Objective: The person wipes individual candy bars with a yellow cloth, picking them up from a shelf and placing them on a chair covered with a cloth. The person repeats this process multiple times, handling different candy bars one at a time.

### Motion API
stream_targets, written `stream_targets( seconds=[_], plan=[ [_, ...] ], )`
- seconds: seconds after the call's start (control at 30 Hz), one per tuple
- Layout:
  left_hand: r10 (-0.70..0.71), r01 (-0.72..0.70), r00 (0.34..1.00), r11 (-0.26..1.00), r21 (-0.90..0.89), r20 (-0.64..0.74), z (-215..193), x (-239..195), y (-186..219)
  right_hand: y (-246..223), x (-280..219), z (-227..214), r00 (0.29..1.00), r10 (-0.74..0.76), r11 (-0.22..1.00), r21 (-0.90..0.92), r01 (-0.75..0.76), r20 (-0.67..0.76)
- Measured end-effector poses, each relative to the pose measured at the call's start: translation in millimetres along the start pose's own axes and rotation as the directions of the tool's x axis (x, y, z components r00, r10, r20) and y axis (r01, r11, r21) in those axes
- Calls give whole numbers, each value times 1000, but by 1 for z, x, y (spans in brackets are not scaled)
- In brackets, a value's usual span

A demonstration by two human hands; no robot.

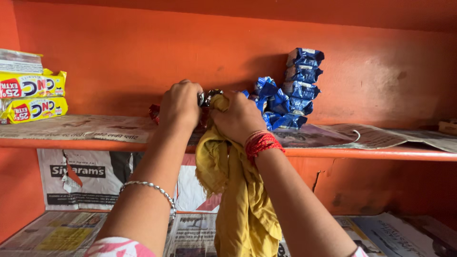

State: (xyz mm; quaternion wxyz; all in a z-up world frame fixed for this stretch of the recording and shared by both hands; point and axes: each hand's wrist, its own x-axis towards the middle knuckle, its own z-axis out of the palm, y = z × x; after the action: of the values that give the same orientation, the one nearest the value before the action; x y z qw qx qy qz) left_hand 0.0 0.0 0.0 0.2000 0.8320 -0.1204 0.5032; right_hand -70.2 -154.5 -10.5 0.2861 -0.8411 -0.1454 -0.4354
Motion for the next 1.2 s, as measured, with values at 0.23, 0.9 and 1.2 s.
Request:
stream_targets(
  seconds=[0.23,0.9,1.2],
  plan=[
    [42,-67,982,989,-132,-183,-12,-8,9,-6,-4,-6,997,69,997,23,-69,36],
    [-241,220,960,964,-152,-142,-10,-1,-6,-8,-4,-6,995,92,995,24,-93,34],
    [-258,248,952,966,-75,-166,-24,-16,9,-10,-6,-8,998,55,998,22,-56,24]
  ],
)
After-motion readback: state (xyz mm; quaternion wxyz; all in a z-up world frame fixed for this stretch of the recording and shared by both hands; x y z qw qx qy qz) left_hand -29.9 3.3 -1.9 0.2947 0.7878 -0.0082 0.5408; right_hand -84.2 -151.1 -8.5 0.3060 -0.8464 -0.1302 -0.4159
